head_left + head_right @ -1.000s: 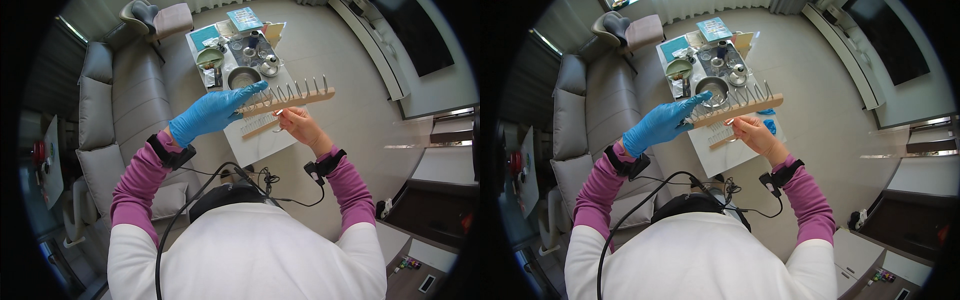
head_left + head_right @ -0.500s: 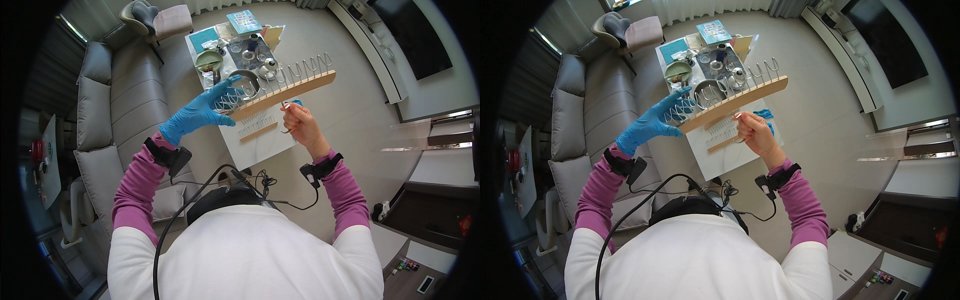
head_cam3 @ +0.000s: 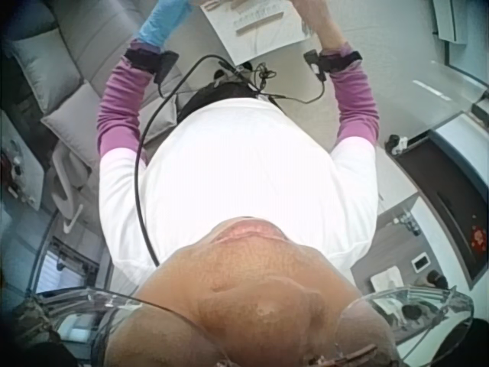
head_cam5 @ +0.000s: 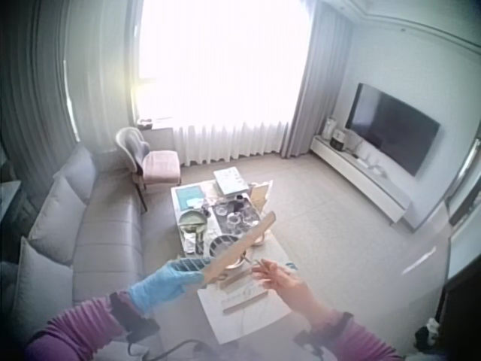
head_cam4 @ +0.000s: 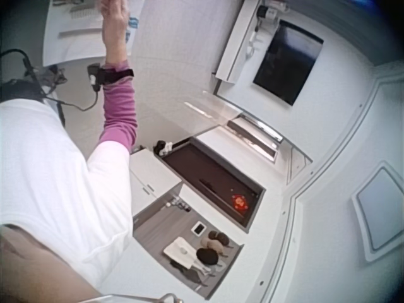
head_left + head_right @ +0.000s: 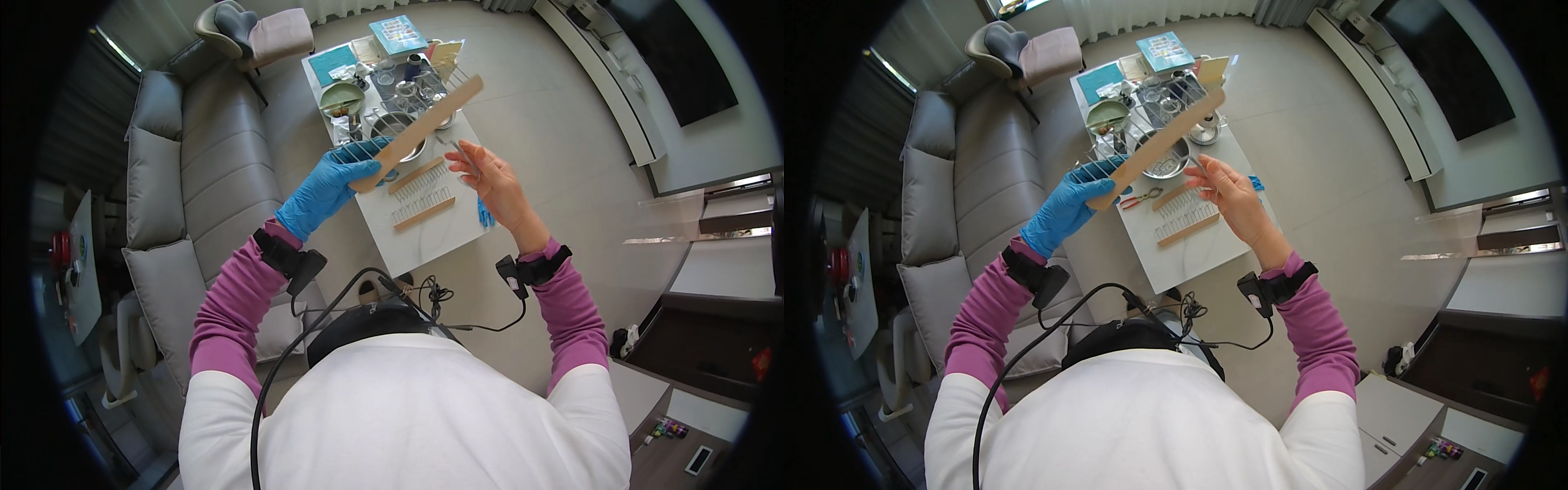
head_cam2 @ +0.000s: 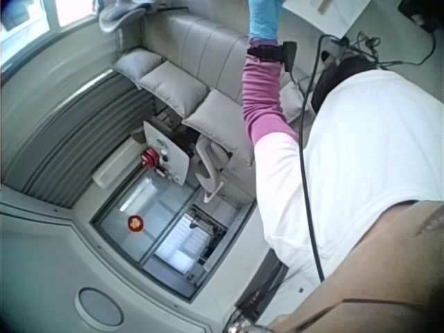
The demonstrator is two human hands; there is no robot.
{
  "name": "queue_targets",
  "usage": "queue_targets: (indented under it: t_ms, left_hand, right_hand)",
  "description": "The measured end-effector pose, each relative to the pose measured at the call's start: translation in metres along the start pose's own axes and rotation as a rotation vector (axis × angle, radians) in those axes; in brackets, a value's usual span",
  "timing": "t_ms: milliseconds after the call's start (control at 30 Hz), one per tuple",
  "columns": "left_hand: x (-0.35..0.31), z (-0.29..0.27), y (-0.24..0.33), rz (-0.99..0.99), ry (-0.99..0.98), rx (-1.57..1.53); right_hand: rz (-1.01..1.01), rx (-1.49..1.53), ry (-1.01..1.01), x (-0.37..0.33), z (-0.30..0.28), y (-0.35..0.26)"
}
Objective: The person assembles wooden hair rollers by inserting metal rods into the slots of a wooden holder. They repeatedly pick up rods, align them with the slots, and push them through to form complete rollers. The person handles the wooden holder and metal rods throughout the process.
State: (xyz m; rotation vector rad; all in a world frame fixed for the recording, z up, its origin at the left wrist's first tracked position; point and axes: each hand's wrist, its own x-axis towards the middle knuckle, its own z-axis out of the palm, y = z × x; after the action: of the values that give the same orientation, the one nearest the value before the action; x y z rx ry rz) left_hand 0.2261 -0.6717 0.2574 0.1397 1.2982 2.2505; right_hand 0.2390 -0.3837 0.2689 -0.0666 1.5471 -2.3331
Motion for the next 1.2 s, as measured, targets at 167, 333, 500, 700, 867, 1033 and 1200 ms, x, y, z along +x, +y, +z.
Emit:
queue_targets:
  t_ms: [167, 333, 500, 700, 867, 1033, 1200]
  left_hand:
    - [0.003, -0.013, -0.003, 0.051, 0.046, -0.095]
    - [0.001, -0.017, -0.001, 0.025, 0.020, -0.053]
    - [-0.004, -0.017, -0.002, 0.020, -0.024, -0.028]
    - [-0.005, -0.013, 0.000, 0.021, -0.033, -0.065]
    - [-0.009, -0.009, 0.003, 0.010, -0.017, -0.095]
    - [-0.014, -0.013, -0.001, -0.020, -0.012, -0.160]
    - [-0.015, -0.019, -0.005, -0.062, -0.025, -0.211]
  right_hand:
    - [-0.499, -0.870, 0.039, -0.005, 0.008, 0.004]
    - [-0.642, -1.271, 0.089, -0.005, 0.011, 0.004]
    - [-0.835, -1.413, 0.107, -0.001, 0.015, 0.003]
    - [-0.841, -1.368, 0.081, -0.001, 0.015, 0.001]
    - [-0.841, -1.388, 0.043, -0.002, 0.020, -0.001]
    - [-0.877, -1.363, 0.052, -0.006, 0.031, -0.007]
    - [-0.869, -1.350, 0.073, -0.009, 0.041, -0.010]
